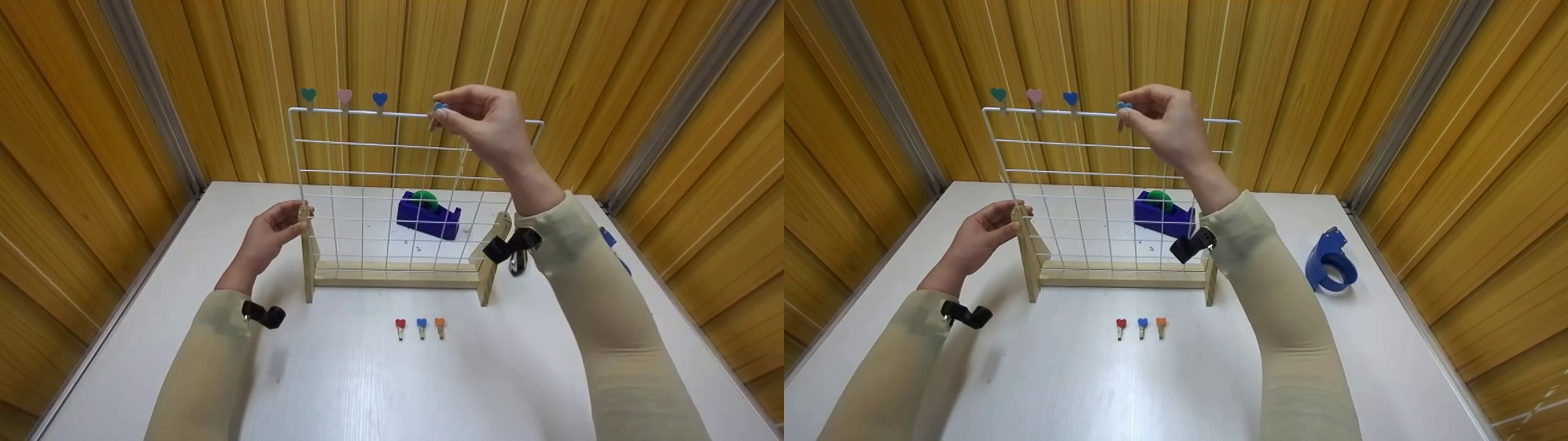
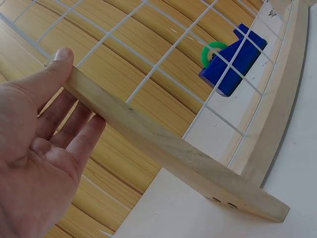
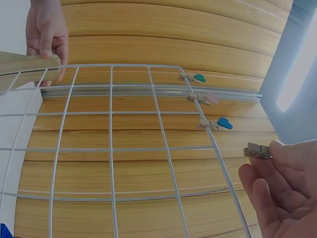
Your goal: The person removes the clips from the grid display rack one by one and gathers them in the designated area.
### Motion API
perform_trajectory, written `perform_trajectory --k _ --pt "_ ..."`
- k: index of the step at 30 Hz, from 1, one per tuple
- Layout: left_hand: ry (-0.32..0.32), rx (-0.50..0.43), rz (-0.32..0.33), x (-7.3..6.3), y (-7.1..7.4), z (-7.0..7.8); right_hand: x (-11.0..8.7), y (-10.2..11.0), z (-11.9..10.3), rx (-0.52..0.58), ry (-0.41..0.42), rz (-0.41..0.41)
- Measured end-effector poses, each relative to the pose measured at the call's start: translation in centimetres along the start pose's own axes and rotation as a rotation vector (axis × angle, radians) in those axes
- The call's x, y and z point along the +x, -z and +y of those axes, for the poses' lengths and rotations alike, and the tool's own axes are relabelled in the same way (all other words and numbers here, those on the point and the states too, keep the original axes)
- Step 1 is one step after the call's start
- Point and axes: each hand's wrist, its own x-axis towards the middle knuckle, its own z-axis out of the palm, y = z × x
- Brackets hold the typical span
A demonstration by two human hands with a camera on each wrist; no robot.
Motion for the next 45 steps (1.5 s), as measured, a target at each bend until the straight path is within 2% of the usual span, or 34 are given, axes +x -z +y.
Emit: perform_trajectory --k 4,8,15,23,32,41,45 --pt "-0.005 -0.005 0.000 0.0 0.1 0.0 -1.5 0.1 0.4 0.053 0.018 -0.014" --pt "-0.017 -0.012 0.006 0.0 0.2 -0.1 -3.2 0.3 1.0 0.120 -0.004 -0.048" --pt "-0.043 -0.015 0.002 0.0 0.3 -0.3 -6.4 0.3 2.3 0.074 -0.079 -0.097" --pt "-0.044 -0.028 0.000 0.0 0.2 -0.2 -9.6 0.8 5.0 -0.030 -0.202 -0.133" --pt "-0.038 -0.027 -0.003 0.1 0.2 -0.2 -13.3 1.7 8.7 0.021 -0.357 -0.215" --pt "-0.046 -0.012 0.002 0.1 0.3 -0.1 -17.2 1.8 13.1 -0.041 -0.528 -0.273" --pt "-0.045 -0.009 0.004 0.1 0.2 -0.3 -19.0 1.7 14.9 -0.007 -0.583 -0.318"
